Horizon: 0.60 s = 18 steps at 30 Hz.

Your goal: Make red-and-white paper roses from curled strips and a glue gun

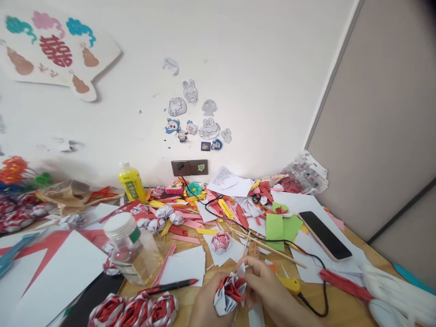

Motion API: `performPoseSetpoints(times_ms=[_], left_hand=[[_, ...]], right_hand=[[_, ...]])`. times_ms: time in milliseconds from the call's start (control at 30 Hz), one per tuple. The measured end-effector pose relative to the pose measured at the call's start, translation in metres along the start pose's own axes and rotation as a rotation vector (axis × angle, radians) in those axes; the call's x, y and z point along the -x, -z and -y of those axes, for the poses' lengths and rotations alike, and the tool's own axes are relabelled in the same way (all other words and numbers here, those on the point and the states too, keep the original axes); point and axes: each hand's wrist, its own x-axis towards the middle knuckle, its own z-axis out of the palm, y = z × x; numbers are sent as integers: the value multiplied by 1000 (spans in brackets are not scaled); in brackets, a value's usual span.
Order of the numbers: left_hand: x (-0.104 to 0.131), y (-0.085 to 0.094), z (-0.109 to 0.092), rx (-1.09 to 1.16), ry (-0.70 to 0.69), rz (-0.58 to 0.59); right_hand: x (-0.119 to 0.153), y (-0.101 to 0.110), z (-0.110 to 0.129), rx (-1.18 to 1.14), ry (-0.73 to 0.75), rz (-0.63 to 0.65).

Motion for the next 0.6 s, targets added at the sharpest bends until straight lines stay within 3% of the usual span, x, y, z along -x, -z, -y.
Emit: performPoseSetpoints(times_ms=[100, 267, 333, 433, 500, 600], left_hand=[[1, 1, 3, -6, -27, -7], [3, 2, 8, -47, -28, 10], [2, 2, 10, -25, 31, 3], [-2, 2, 13, 180, 191, -2], [-8, 3, 16, 308, 293, 74], [-17, 5, 21, 361, 321, 128]], right_hand=[[-3, 4, -1, -19, 78, 8], [-10, 10, -8, 92, 195, -134], [-9, 13, -4, 174, 215, -107], [-4, 21, 13, 288, 266, -71], [1, 27, 24, 284, 295, -68], [7, 29, 30, 226, 249, 36]])
